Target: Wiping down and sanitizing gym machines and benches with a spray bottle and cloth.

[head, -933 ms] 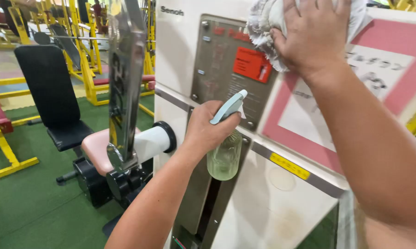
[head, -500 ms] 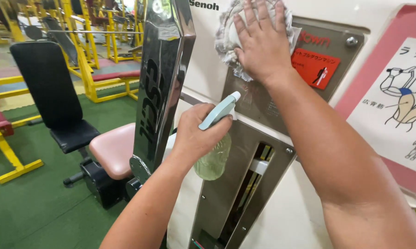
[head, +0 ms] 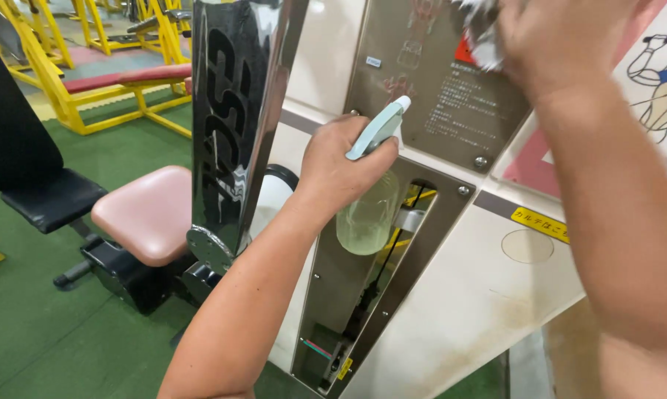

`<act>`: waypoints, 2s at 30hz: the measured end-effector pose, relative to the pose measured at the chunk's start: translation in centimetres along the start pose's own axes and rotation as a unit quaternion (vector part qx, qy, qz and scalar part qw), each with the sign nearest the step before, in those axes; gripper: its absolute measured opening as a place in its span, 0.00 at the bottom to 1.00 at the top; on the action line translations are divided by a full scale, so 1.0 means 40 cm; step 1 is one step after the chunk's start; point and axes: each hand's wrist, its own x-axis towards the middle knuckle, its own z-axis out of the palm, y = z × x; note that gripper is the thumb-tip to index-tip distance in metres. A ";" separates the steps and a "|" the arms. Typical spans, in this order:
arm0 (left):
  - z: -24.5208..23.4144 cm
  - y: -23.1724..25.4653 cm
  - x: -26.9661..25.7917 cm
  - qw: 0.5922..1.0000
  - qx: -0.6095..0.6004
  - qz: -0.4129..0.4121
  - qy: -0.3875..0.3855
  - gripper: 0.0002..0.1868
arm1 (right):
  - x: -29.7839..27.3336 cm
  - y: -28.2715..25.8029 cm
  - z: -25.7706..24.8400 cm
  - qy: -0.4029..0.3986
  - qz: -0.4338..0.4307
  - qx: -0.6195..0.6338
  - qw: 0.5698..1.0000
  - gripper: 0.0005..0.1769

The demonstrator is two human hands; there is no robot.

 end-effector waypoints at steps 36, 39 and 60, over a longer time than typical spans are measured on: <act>0.152 -0.050 -0.064 0.998 -0.052 -0.029 -0.011 0.11 | -0.435 0.044 -0.049 -0.118 -0.239 -0.153 0.952 0.42; 0.196 -0.031 -0.048 0.993 -0.109 -0.038 -0.030 0.13 | -0.540 0.175 -0.105 -0.109 -0.236 -0.184 0.948 0.43; 0.157 -0.079 -0.077 0.996 -0.066 -0.050 -0.042 0.13 | -0.169 -0.069 0.039 0.026 -0.122 0.003 0.992 0.14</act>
